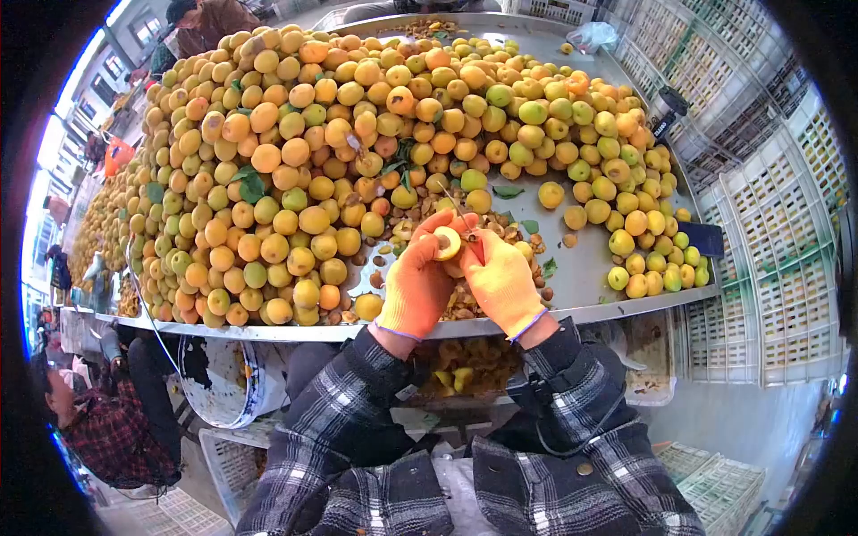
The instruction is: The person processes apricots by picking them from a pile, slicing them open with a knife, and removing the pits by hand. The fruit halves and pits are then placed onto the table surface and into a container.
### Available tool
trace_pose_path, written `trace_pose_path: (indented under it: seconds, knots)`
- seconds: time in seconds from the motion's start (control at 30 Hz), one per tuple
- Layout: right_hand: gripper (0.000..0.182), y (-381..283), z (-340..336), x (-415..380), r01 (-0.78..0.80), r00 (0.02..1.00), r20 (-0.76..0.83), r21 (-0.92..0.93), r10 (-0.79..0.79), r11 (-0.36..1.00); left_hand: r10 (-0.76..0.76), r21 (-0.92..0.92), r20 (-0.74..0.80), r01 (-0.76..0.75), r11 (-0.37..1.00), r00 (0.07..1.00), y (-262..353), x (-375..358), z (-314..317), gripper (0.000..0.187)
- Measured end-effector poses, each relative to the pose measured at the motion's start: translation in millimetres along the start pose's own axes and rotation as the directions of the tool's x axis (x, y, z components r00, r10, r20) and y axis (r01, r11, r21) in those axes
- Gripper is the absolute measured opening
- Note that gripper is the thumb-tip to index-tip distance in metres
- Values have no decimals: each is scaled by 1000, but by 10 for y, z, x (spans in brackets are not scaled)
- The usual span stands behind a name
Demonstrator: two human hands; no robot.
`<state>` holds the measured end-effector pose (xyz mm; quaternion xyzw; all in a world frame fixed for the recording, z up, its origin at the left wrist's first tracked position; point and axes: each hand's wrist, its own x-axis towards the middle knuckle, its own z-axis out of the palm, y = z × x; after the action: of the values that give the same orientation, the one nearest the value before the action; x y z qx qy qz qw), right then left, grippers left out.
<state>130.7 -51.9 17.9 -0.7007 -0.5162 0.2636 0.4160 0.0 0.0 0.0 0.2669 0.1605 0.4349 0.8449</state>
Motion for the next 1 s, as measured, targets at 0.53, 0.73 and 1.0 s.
trace_pose_path:
  seconds: [0.53,0.73,1.0]
  knots:
    - [30,-336,-123,143,110,933,-242,897,268,427,-150,185,-314,215,959,937,-336,-159,186,61]
    - [22,-352,-65,120,174,921,-316,856,227,487,-71,280,-358,179,943,931,-343,-245,321,58]
    - [29,-285,33,208,145,945,-244,910,219,389,75,483,-471,185,856,879,-346,-231,308,57]
